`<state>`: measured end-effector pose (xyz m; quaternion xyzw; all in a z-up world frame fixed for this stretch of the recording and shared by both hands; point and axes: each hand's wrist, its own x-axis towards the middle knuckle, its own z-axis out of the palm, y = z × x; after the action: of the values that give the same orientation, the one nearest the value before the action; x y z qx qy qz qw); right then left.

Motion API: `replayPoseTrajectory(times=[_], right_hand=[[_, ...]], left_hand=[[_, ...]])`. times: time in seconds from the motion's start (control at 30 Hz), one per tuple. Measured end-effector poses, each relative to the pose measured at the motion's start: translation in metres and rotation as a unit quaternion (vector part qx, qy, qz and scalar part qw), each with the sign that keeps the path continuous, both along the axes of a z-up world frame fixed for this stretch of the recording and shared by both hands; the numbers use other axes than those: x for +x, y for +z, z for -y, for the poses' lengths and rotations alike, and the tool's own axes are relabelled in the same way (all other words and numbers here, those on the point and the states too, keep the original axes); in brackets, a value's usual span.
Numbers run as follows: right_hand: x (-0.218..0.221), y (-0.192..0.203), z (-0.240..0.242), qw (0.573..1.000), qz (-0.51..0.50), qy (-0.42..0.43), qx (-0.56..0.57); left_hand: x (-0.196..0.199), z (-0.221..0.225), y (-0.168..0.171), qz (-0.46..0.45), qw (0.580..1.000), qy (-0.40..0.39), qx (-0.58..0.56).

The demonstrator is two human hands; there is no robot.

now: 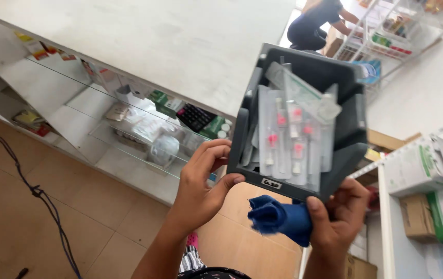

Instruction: Wiping down packaged medical syringes and organizing them into a storage bin.

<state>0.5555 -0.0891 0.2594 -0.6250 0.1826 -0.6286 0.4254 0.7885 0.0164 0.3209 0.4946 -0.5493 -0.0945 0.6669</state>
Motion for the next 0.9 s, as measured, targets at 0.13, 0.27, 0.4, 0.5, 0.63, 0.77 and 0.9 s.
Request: replayPoseTrajectory(times=[0.13, 0.27, 0.4, 0.5, 0.63, 0.77, 0.9], right_hand=[[0.052, 0.053, 0.000, 0.999, 0.017, -0.035, 0.009], [0.088, 0.067, 0.027, 0.998, 0.012, -0.059, 0.002], [0.112, 0.064, 0.068, 0.999, -0.041, -0.015, -0.002], [0.123, 0.072, 0.089, 0.997, -0.068, 0.027, 0.029], [0.133, 0.078, 0.115, 0.987, -0.158, -0.008, -0.039], [0.147, 0.091, 0.132, 0.955, -0.261, -0.106, -0.096], [0.154, 0.100, 0.140, 0.946, -0.283, -0.105, -0.116]], left_hand=[[0.033, 0.014, 0.024, -0.023, 0.999, -0.040, -0.027], [0.062, 0.027, 0.042, 0.019, 0.997, -0.034, -0.064], [0.084, 0.049, 0.042, 0.050, 0.997, 0.030, -0.045], [0.094, 0.064, 0.037, 0.064, 0.995, 0.066, -0.037], [0.100, 0.080, 0.030, 0.079, 0.991, 0.111, -0.014], [0.102, 0.094, 0.022, 0.088, 0.983, 0.154, 0.037], [0.095, 0.094, 0.027, 0.105, 0.975, 0.191, 0.038]])
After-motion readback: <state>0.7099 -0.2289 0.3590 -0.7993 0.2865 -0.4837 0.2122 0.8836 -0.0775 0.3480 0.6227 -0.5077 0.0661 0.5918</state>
